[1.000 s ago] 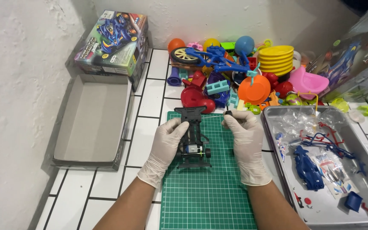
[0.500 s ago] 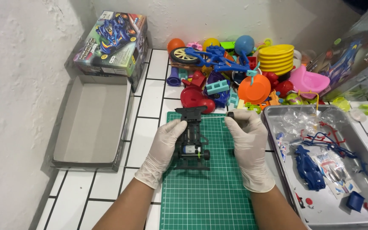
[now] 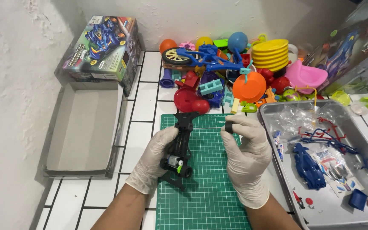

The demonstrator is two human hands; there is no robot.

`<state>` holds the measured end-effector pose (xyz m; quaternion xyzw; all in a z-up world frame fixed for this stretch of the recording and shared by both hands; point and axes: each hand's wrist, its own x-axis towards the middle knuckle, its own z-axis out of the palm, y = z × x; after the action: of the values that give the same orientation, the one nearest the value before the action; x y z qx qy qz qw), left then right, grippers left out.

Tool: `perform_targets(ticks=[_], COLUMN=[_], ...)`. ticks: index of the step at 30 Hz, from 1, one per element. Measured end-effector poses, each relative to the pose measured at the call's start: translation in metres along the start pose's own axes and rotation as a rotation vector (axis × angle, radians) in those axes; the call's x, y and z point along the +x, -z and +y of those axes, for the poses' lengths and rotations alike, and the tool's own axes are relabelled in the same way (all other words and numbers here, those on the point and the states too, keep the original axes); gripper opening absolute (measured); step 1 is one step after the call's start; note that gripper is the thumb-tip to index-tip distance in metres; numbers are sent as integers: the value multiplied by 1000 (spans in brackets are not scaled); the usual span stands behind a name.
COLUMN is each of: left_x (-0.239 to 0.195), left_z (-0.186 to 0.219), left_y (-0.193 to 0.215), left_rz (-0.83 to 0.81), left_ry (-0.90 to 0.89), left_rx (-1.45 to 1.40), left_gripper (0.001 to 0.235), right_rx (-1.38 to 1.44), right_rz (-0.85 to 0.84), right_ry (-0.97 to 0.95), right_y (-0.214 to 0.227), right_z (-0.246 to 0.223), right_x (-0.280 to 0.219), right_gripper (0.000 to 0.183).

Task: Assembling a toy car by installing the motor and gears into the chassis on a workbench.

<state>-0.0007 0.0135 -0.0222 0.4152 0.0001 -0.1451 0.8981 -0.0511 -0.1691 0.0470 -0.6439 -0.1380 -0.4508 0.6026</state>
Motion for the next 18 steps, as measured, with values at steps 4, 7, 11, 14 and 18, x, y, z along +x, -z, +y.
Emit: perform_targets(ticks=[4,7,11,14,18], left_x=[-2,-7,-11,-2,-12], left_z=[-1,2,6,0,10], left_y=[0,-5,-13,-3,-18], left_rz=[-7,-7,-20,-24,-6], left_ry=[-22,-19,-22,-39,-84], left_rx=[23,23,11,36,137], left_gripper=[20,20,21,21,20], right_rx=[12,7,12,-2,-92], right_rz=[0,-10,-16,-29,-76], right_ry=[21,36,45,60,107], right_y=[-1,0,0,1,6], right_z=[4,4,3,3,-3], right_x=[-2,-1,-1,0,6], right_gripper=[20,21,21,22,23])
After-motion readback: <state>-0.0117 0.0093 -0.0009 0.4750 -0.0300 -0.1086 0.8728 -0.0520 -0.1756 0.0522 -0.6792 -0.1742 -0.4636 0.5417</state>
